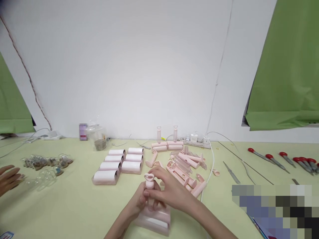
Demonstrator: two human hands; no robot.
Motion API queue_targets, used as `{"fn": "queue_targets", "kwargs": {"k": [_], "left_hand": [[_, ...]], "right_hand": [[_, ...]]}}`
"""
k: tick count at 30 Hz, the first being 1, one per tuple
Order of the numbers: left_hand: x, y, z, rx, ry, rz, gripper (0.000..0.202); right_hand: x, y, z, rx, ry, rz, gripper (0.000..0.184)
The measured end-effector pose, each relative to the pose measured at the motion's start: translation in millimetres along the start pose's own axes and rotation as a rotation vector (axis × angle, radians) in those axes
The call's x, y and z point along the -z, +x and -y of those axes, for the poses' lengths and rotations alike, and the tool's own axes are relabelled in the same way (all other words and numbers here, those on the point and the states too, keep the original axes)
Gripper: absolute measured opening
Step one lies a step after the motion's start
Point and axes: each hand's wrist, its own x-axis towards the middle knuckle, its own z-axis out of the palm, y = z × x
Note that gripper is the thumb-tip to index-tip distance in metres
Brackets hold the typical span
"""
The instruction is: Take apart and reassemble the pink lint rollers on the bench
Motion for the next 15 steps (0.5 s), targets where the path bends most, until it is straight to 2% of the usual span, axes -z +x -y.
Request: {"fn": "queue_targets", "kwargs": {"k": [2,4,6,8,9,11,12,15], "left_hand": [[13.7,-1,-11,-0.153,0.172,0.036,0.081],[33.9,-2,-21,-0.322,0.392,-0.089,0.085],[60.7,-5,-27,-0.449,0.593,-0.355,0.072],[91.7,-11,-26,-0.499,0.803,-0.722,0.046],[107.5,-16,-23,-0.505,0.921,-0.885,0.043],[136.2,-25,-11,-0.417,1.113,-1.097,0.054],[148.0,-30,-4,-0.337,1.175,-1.158,0.061],[170.1,-43,20,-0.057,1.178,-1.153,0.076]], "right_hand": [[7,-3,-2,0.032,-0.025,-0.06,0.018],[21,3,-4,0.006,-0.036,-0.117,0.022],[42,20,-6,-0.042,-0.051,-0.193,0.029],[63,46,-14,-0.039,-0.108,-0.273,0.03],[72,61,-20,-0.014,-0.169,-0.316,0.027],[84,92,-39,-0.013,-0.231,-0.339,0.021],[87,106,-50,-0.02,-0.257,-0.336,0.019],[84,139,-83,-0.03,-0.301,-0.267,0.019]]}}
